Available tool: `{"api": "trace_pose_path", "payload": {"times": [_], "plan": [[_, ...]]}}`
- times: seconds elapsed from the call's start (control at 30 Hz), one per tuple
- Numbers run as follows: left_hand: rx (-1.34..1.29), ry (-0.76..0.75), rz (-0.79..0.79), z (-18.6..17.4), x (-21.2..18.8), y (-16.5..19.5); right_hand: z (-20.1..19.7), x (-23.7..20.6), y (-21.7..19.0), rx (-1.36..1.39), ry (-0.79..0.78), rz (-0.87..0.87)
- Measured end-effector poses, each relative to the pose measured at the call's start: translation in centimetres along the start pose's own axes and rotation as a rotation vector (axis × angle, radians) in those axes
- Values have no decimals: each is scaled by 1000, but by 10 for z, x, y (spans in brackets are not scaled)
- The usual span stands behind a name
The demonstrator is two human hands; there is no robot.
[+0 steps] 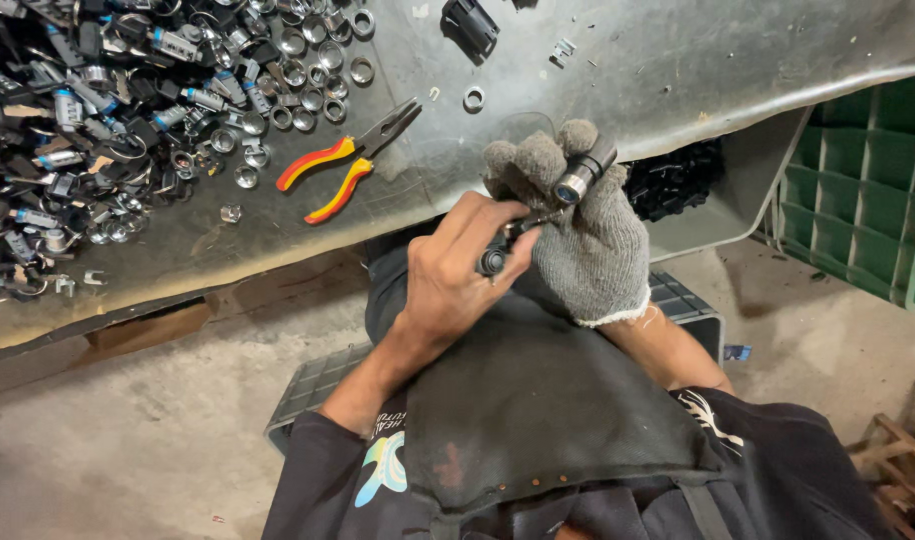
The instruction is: The person sits at a workbench covered with piles of small black cylindrical components and processes them one at a time. They hold a component in a gloved hand, insert a handheld reaming tool into its opening and twist it to work the inside, then set the part aside and pick up the next one, occasionally using pliers lying on the bench.
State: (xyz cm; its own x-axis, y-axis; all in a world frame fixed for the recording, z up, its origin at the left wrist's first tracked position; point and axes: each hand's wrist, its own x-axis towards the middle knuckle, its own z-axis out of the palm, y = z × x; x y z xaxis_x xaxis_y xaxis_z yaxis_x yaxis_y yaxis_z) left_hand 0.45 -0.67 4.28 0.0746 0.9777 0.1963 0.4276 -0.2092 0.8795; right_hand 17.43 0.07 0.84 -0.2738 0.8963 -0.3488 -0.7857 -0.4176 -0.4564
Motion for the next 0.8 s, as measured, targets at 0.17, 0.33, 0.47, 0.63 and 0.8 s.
{"api": "trace_pose_path", "payload": {"times": [0.17, 0.33, 0.47, 0.63, 0.8], "plan": [[-219, -39, -129, -4, -2, -1, 0, 1, 1, 82, -43, 31], [-271, -58, -191, -5, -10, -2, -2, -2, 4, 77, 16, 60], [-292, -82, -256, -3, -20, -4, 2, -11, 6, -195, -10, -16], [-292, -80, -238, -4, -39, -6, -3, -21, 4, -961, -108, -192], [-294, -104, -299, 0, -59, -21, -19, -23, 23, -251, -151, 58]]}}
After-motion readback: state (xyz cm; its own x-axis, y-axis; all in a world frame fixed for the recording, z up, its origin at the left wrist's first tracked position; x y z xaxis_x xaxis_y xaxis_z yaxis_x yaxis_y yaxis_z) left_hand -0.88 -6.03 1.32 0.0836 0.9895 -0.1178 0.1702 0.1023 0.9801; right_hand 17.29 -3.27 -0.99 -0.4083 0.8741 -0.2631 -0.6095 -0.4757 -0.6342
